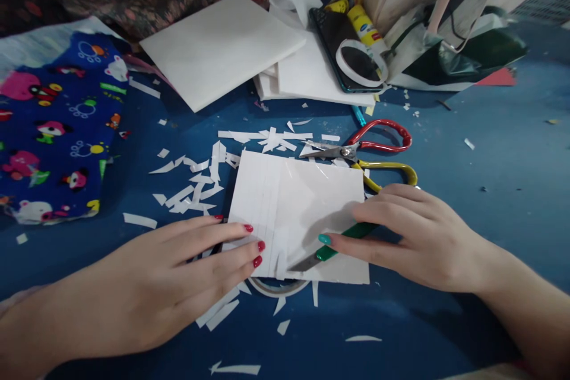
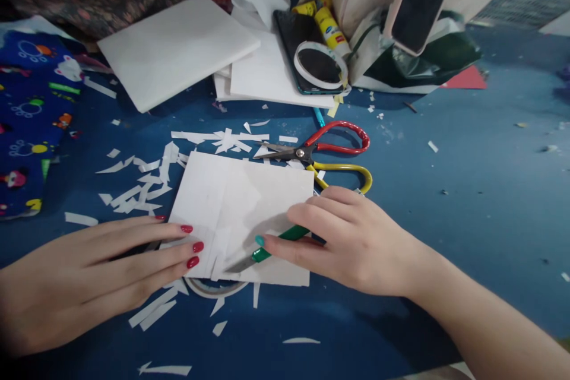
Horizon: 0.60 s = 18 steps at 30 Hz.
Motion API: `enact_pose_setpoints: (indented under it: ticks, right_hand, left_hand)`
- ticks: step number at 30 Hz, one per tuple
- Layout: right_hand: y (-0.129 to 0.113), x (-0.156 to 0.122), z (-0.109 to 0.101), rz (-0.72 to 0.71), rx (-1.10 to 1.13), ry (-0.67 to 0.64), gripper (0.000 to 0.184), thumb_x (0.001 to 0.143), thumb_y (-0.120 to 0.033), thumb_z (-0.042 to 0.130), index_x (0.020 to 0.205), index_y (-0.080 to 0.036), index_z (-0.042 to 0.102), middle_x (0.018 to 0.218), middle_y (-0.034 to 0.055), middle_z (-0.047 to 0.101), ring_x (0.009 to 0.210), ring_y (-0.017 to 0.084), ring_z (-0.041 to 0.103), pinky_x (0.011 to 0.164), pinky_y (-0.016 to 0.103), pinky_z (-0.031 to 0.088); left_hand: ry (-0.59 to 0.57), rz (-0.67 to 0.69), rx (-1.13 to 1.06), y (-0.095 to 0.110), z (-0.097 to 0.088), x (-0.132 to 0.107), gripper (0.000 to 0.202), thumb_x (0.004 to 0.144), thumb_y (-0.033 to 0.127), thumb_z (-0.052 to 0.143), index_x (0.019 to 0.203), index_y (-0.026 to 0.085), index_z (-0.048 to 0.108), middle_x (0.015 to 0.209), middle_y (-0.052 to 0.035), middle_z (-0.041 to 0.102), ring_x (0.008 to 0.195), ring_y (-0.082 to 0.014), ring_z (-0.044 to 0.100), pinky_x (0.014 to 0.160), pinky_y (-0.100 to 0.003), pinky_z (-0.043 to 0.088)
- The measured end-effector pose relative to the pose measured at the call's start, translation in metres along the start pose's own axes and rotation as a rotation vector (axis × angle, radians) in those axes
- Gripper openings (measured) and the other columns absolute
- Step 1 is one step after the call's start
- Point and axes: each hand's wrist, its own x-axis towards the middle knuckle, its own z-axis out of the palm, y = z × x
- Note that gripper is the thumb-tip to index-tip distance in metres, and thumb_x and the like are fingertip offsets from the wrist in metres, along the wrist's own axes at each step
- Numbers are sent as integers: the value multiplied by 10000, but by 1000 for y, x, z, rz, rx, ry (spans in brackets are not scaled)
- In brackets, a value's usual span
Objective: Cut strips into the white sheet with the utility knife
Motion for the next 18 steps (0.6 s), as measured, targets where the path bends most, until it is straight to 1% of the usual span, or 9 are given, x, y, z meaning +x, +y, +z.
enact_pose_setpoints:
  ticks: [2, 4, 7, 9, 12, 15, 18]
  right_hand:
    - [-1, 0, -1, -13, 18, -7, 218, 963, -179, 621, 1159, -275, 630, 875, -12, 617, 711, 153, 506, 686, 309, 397]
    - [-2, 0, 0, -5, 21, 8, 209, 964, -192, 624, 1157, -275, 632, 861, -18, 611, 705, 151, 500, 686, 307, 396]
    - [-3, 1, 1, 29, 14, 19, 235, 956, -195, 640, 1173, -283, 628, 868, -26, 616, 702, 145, 499, 683, 301, 396]
    - [-3, 2, 2, 24, 21, 17, 218, 964, -200, 629, 1168, -278, 629, 869, -27, 618, 705, 143, 505, 683, 299, 398]
    - [-4, 4, 2, 32, 26, 34, 164, 977, -217, 613, 1134, -260, 637, 855, -28, 622, 687, 136, 501, 667, 296, 391]
    - [-5, 5, 3, 26, -37, 53, 191, 959, -204, 640, 1146, -246, 632, 876, -17, 634, 694, 138, 502, 667, 302, 388]
    - [-4, 4, 4, -1, -104, 57, 217, 946, -179, 654, 1157, -222, 625, 886, 1, 633, 704, 139, 514, 668, 308, 389]
  left_hand:
    - [10, 38, 16, 0, 0, 1, 414, 999, 138, 374, 1259, 290, 659, 1206, 90, 739, 1324, -108, 551, 1252, -218, 191]
    - [14, 55, 18, -1, 0, 0, 425, 997, 105, 367, 1267, 264, 656, 1220, 81, 734, 1349, -113, 522, 1256, -223, 151]
    - [-15, 45, -22, -1, 1, -1, 368, 1035, 171, 392, 1295, 253, 640, 1353, 85, 663, 1378, -135, 483, 1260, -232, 130]
    - [-16, 57, -25, -1, 1, -1, 344, 1052, 204, 400, 1298, 243, 638, 1395, 85, 633, 1380, -147, 474, 1265, -242, 112]
    - [-17, 92, 6, -2, 1, -1, 375, 1051, 133, 361, 1282, 215, 646, 1379, 56, 643, 1386, -163, 453, 1268, -279, 127]
    - [-35, 134, 29, -2, -1, 0, 390, 1037, 92, 349, 1267, 178, 652, 1359, 18, 651, 1375, -188, 457, 1271, -311, 128]
    - [-16, 131, 33, -2, -2, 3, 388, 1036, 89, 351, 1264, 182, 651, 1293, 13, 688, 1339, -186, 499, 1267, -317, 154]
